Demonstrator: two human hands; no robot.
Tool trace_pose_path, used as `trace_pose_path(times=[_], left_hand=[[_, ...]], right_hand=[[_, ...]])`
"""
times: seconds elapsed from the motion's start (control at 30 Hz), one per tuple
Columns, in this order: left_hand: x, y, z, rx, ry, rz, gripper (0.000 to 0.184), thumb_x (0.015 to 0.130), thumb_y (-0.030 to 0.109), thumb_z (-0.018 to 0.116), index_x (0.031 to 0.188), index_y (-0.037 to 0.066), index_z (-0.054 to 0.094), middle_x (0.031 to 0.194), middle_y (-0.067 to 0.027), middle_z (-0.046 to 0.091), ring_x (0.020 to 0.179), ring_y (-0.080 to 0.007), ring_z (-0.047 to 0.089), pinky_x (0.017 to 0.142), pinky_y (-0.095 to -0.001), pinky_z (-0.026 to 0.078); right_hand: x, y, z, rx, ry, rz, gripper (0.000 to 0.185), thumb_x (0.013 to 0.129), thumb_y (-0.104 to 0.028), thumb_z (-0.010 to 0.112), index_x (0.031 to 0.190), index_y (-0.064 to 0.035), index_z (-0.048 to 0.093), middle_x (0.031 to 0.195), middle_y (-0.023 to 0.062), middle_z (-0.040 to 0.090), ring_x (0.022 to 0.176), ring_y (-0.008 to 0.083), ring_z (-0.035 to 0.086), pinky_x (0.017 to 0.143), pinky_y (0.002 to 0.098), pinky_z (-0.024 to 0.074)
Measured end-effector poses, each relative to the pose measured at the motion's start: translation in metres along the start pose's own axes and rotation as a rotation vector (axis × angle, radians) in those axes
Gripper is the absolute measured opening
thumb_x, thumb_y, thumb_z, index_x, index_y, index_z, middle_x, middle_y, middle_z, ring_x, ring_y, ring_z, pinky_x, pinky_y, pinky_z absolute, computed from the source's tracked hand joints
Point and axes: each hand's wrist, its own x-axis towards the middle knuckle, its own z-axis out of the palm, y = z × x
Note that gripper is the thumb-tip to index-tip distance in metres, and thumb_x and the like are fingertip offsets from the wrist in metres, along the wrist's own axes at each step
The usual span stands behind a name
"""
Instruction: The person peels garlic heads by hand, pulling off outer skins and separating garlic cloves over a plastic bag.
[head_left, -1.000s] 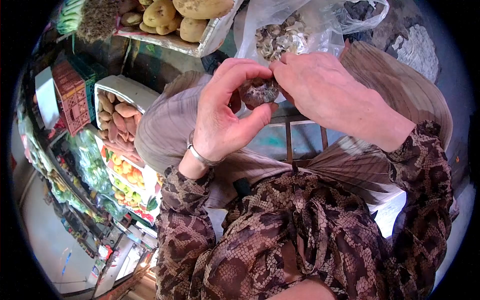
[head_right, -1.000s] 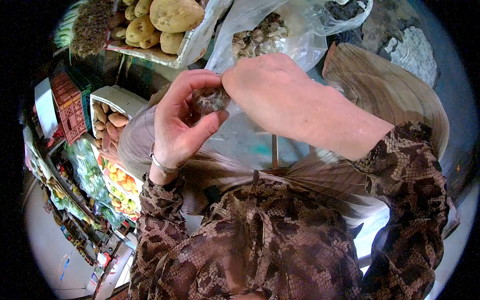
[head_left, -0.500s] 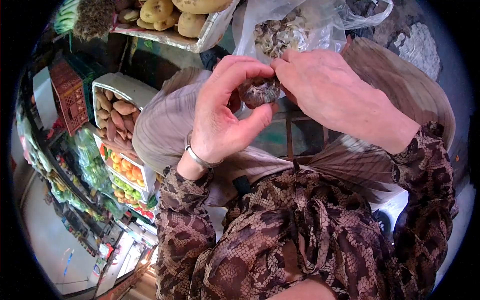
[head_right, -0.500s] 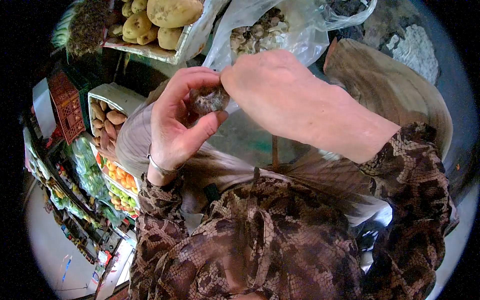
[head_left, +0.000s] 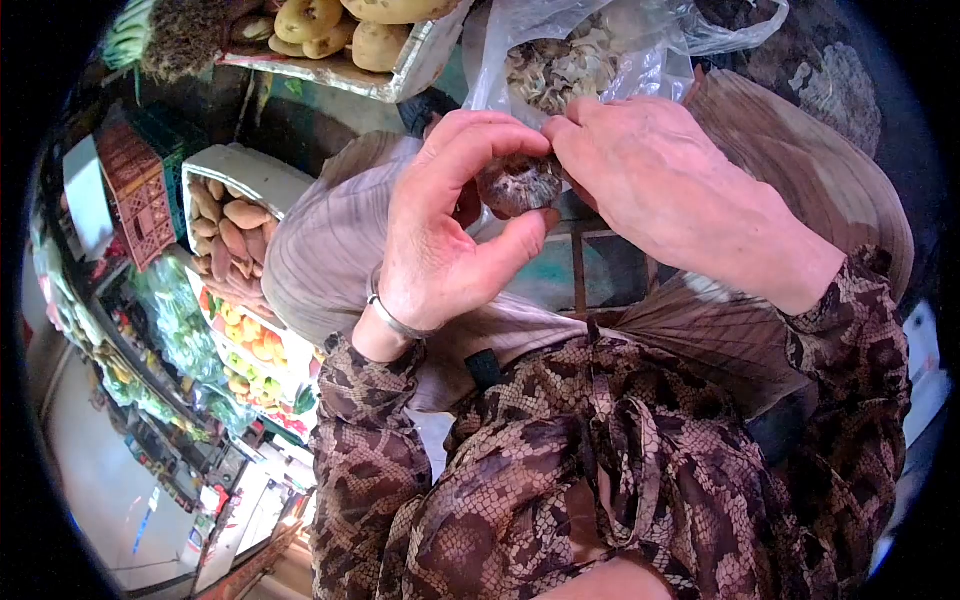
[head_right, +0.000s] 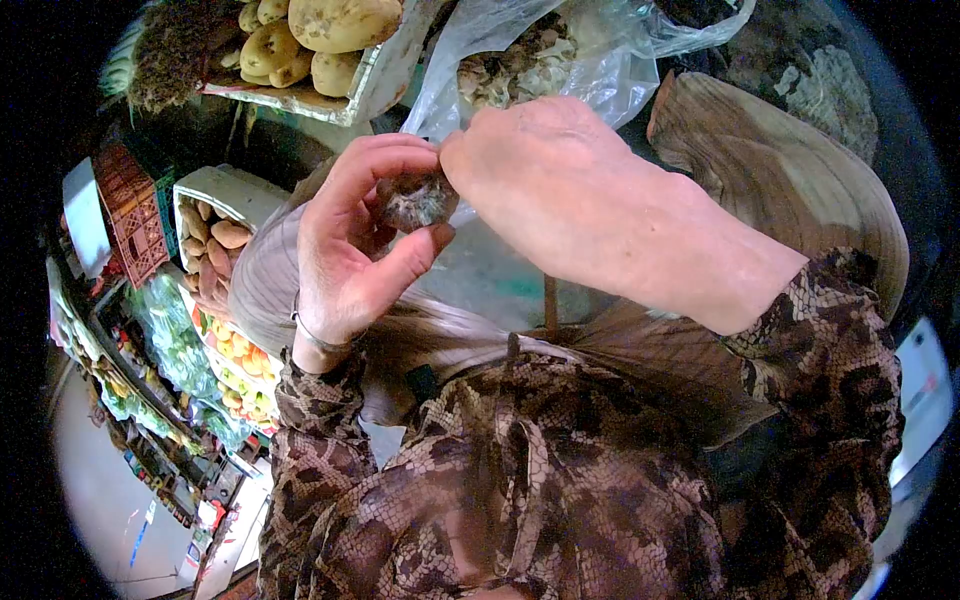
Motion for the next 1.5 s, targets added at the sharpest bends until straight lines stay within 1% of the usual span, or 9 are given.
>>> trace_pose_path(times=[0.13, 0.2, 0.23, 0.3, 0.5, 0.53, 0.6, 1.37, 1.5], left_hand=[[-0.001, 0.001, 0.000, -0.035, 0.006, -0.012, 0.042, 0.071, 0.006, 0.073, 0.112, 0.004, 0.066, 0.108, -0.0052, 0.059, 0.083, -0.0118, 0.058, 0.064, -0.0231, 0.045], [-0.003, 0.004, -0.004, -0.038, -0.099, -0.088, 0.049, 0.072, -0.005, 0.071, 0.120, -0.002, 0.059, 0.127, -0.0136, 0.053, 0.120, -0.0223, 0.054, 0.105, -0.0340, 0.041], [-0.002, 0.003, -0.003, -0.038, -0.098, -0.088, 0.049, 0.072, -0.005, 0.071, 0.120, -0.002, 0.059, 0.127, -0.0136, 0.053, 0.120, -0.0223, 0.054, 0.105, -0.0340, 0.041], [-0.001, 0.000, 0.000, 0.012, -0.014, -0.029, 0.043, 0.070, 0.006, 0.073, 0.113, 0.004, 0.066, 0.107, -0.0044, 0.059, 0.080, -0.0104, 0.056, 0.064, -0.0219, 0.043], [-0.002, -0.003, 0.003, -0.032, 0.005, -0.007, 0.043, 0.071, 0.007, 0.073, 0.113, 0.004, 0.066, 0.108, -0.0039, 0.058, 0.078, -0.0093, 0.054, 0.063, -0.0215, 0.041], [-0.002, -0.001, 0.001, -0.033, 0.005, -0.008, 0.043, 0.071, 0.007, 0.073, 0.113, 0.004, 0.066, 0.108, -0.0039, 0.058, 0.078, -0.0093, 0.054, 0.063, -0.0215, 0.041], [-0.002, 0.006, -0.004, -0.011, -0.114, -0.092, 0.048, 0.074, -0.005, 0.071, 0.120, -0.002, 0.059, 0.126, -0.0134, 0.054, 0.118, -0.0215, 0.055, 0.104, -0.0337, 0.043], [-0.002, 0.011, -0.001, -0.011, -0.112, -0.131, 0.048, 0.074, -0.007, 0.070, 0.120, -0.001, 0.059, 0.126, -0.0115, 0.053, 0.116, -0.0189, 0.056, 0.102, -0.0311, 0.044], [-0.002, 0.011, 0.000, -0.008, -0.114, -0.128, 0.048, 0.074, -0.007, 0.070, 0.120, -0.001, 0.059, 0.127, -0.0111, 0.053, 0.116, -0.0183, 0.056, 0.101, -0.0305, 0.044]], right_hand=[[0.001, -0.001, -0.001, -0.011, -0.043, 0.024, 0.021, 0.089, -0.009, 0.057, 0.107, 0.0024, 0.058, 0.091, 0.0163, 0.059, 0.088, 0.0356, 0.061, 0.078, 0.0446, 0.0467], [0.001, -0.002, -0.003, -0.017, -0.054, 0.029, 0.022, 0.089, -0.009, 0.057, 0.107, 0.0025, 0.058, 0.091, 0.0161, 0.059, 0.088, 0.0355, 0.061, 0.077, 0.0447, 0.0468], [0.001, -0.002, -0.004, -0.024, -0.064, 0.033, 0.023, 0.089, -0.009, 0.058, 0.108, 0.0027, 0.058, 0.091, 0.0160, 0.059, 0.088, 0.0355, 0.061, 0.077, 0.0448, 0.0470], [0.001, -0.001, -0.002, -0.024, -0.052, 0.025, 0.023, 0.089, -0.009, 0.058, 0.108, 0.0028, 0.059, 0.092, 0.0162, 0.059, 0.088, 0.0355, 0.062, 0.077, 0.0452, 0.0472], [0.000, -0.002, -0.002, -0.034, -0.052, 0.022, 0.023, 0.089, -0.008, 0.058, 0.109, 0.0031, 0.059, 0.094, 0.0169, 0.060, 0.089, 0.0358, 0.062, 0.077, 0.0453, 0.0481], [0.000, -0.002, -0.003, -0.039, -0.070, 0.035, 0.023, 0.089, -0.008, 0.057, 0.109, 0.0031, 0.059, 0.094, 0.0171, 0.061, 0.090, 0.0359, 0.063, 0.078, 0.0451, 0.0483], [-0.001, -0.001, -0.002, -0.046, -0.059, 0.028, 0.023, 0.090, -0.009, 0.056, 0.109, 0.0032, 0.059, 0.094, 0.0172, 0.061, 0.090, 0.0359, 0.063, 0.078, 0.0451, 0.0484], [-0.003, 0.001, -0.003, -0.008, -0.033, -0.007, 0.022, 0.091, -0.011, 0.054, 0.106, 0.0041, 0.058, 0.091, 0.0172, 0.060, 0.087, 0.0364, 0.061, 0.075, 0.0448, 0.0472], [-0.002, -0.002, -0.004, -0.044, 0.043, -0.007, 0.016, 0.078, -0.004, 0.062, 0.090, 0.0052, 0.067, 0.085, 0.0227, 0.068, 0.085, 0.0383, 0.070, 0.073, 0.0441, 0.0568]])
